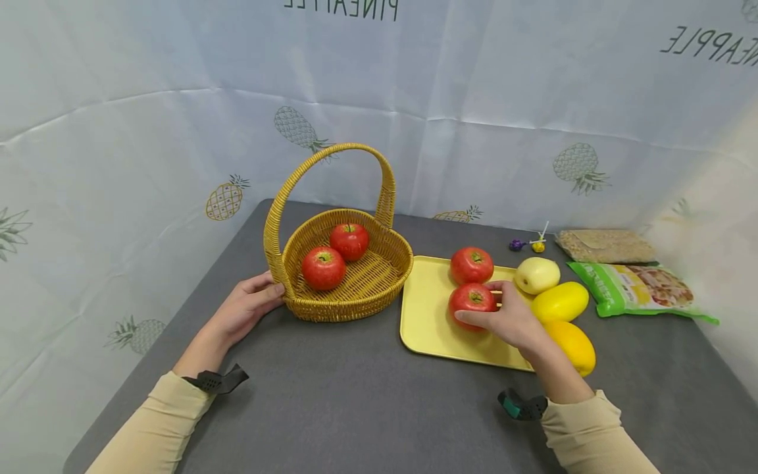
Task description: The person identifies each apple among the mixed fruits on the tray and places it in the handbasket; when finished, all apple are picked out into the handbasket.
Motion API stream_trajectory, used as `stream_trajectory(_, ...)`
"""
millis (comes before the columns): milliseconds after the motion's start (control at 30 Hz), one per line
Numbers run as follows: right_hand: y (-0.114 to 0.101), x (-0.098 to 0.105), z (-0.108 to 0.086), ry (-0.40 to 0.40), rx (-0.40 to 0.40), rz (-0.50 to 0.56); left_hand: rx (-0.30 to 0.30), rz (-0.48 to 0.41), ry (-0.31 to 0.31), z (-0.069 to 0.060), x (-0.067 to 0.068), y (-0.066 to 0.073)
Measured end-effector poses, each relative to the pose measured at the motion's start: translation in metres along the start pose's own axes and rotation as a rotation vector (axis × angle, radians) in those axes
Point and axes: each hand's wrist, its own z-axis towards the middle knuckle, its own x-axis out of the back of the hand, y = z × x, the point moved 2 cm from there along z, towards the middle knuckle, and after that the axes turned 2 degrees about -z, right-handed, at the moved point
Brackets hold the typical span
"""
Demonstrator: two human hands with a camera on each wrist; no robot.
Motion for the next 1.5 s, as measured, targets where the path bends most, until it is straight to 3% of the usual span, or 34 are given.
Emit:
stream_trajectory(567, -0.003, -0.014, 0.004, 0.064, 0.014, -0.002, -0.012, -0.006, -0.004, 0.0, 0.0, -0.001)
stream_trajectory(1500, -0.019, -0.035, 0.013, 0.085, 0.003, 0.005, -0.002, -0.001, 0.003, -0.001, 0.0, 0.0)
